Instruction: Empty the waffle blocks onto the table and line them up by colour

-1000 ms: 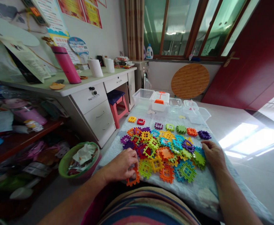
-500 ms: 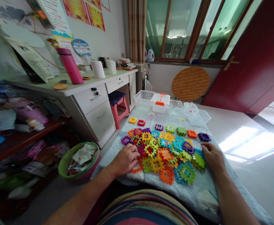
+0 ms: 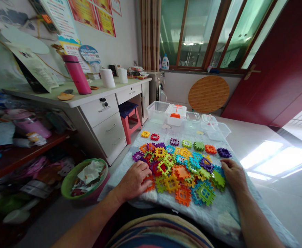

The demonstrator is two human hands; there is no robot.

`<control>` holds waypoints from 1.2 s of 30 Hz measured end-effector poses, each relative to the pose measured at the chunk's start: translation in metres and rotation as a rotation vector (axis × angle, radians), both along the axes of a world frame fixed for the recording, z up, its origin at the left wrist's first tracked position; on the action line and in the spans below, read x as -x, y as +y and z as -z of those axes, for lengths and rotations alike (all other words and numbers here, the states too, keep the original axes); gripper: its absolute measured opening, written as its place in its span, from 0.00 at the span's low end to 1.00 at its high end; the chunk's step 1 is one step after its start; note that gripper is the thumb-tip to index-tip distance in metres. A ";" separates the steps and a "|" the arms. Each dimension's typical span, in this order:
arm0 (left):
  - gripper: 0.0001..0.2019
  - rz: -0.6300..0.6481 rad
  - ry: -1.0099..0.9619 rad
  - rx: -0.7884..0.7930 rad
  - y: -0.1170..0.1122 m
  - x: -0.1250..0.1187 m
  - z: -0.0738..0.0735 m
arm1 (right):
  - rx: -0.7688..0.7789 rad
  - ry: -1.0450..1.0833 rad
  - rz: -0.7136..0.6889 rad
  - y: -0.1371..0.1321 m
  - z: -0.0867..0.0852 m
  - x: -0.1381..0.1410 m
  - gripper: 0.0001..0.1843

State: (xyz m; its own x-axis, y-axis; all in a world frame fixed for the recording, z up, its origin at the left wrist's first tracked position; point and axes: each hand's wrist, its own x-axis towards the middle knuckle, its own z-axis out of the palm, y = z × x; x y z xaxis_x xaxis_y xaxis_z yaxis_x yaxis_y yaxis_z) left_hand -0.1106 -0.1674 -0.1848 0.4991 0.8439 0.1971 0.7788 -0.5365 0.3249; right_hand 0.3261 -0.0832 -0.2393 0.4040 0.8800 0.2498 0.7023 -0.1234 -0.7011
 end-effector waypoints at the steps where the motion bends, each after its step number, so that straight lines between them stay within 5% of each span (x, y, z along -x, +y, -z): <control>1: 0.08 0.006 0.003 0.013 -0.001 0.000 -0.001 | 0.004 0.000 0.001 0.000 0.000 0.000 0.22; 7: 0.21 0.055 0.080 0.085 -0.004 -0.001 -0.008 | 0.013 -0.003 0.007 0.000 0.000 0.000 0.23; 18: 0.08 0.120 0.093 0.037 -0.001 0.003 -0.016 | -0.014 0.009 -0.015 0.002 0.004 -0.003 0.23; 27: 0.11 -0.016 -0.150 0.020 0.027 0.014 -0.023 | -0.038 -0.007 -0.015 0.003 0.006 -0.003 0.22; 32: 0.11 -0.040 -0.320 0.061 0.045 0.001 -0.037 | -0.016 -0.015 -0.014 0.003 0.005 -0.003 0.23; 36: 0.11 -0.003 -0.270 0.066 0.069 -0.017 -0.031 | -0.022 -0.002 -0.021 0.002 0.004 -0.003 0.22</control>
State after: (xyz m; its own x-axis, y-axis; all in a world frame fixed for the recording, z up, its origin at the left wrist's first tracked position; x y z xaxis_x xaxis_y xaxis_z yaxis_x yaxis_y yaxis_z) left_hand -0.0934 -0.0986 -0.1537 0.4339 0.8606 0.2669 0.6605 -0.5052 0.5554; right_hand 0.3291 -0.0810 -0.2431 0.3847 0.8826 0.2702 0.7060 -0.0927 -0.7022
